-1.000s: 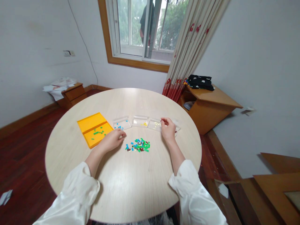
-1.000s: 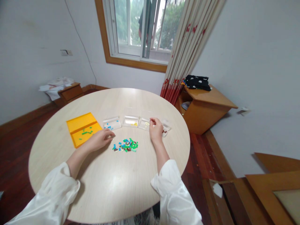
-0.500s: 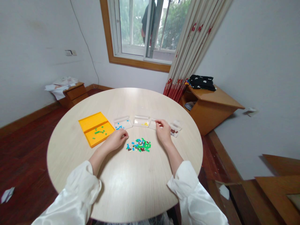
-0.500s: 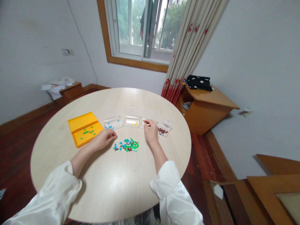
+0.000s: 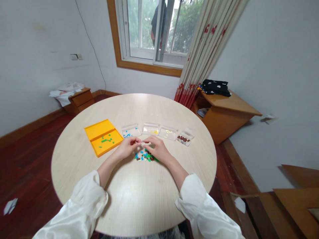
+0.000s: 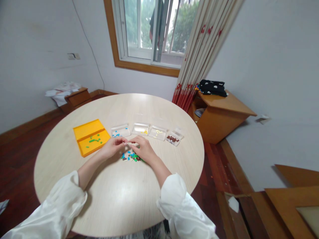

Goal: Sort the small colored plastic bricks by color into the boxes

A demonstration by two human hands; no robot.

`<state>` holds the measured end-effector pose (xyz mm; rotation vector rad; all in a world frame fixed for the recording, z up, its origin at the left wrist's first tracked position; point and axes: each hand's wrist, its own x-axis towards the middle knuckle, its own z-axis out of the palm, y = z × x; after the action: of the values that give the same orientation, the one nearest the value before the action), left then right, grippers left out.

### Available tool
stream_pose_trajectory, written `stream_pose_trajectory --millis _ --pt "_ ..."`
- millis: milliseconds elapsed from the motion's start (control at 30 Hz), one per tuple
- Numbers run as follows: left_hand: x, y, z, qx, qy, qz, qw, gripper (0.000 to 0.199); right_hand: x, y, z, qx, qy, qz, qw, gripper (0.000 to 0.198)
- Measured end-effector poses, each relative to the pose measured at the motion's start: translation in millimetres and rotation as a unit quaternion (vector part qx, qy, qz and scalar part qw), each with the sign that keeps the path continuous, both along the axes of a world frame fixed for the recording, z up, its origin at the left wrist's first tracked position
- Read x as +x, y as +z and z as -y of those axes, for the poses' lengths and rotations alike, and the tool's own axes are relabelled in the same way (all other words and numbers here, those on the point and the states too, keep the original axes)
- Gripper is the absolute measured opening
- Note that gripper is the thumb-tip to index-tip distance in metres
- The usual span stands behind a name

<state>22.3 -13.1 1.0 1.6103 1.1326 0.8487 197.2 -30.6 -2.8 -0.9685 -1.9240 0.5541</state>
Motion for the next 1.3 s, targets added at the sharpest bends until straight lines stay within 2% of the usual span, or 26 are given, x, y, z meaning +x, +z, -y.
stream_pose_trajectory --millis 367,567,667,767,900,1067,1300 --pt "1 -1.0 1 -0.003 -0.033 -0.007 0.999 0.032 0 0 1 0.021 -0.007 0.030 0.999 0.002" --pt "2 -1.8 -1 0.015 -0.036 -0.010 0.999 0.031 -1 -2 -1 0.039 -0.006 0.025 0.999 0.011" --pt "0 -4.3 -3 0.045 -0.016 -0.024 0.999 0.028 3 -1 -4 0.050 -0.022 0.017 0.998 0.010" --pt "0 -6.3 -2 0.102 0.003 -0.076 0.992 0.024 13 1 -8 0.063 -0.074 0.006 0.995 0.010" --pt "0 -7.0 1 0.175 -0.045 -0.143 0.973 0.022 33 3 -18 0.070 -0.187 -0.001 0.980 0.012" --pt "1 -9.2 1 0.197 -0.091 -0.170 0.961 0.020 63 0 -30 0.077 -0.327 0.039 0.941 0.014" --pt "0 -14.6 -3 0.191 -0.112 -0.184 0.958 0.020 80 -3 -34 0.058 -0.390 0.056 0.917 0.019"
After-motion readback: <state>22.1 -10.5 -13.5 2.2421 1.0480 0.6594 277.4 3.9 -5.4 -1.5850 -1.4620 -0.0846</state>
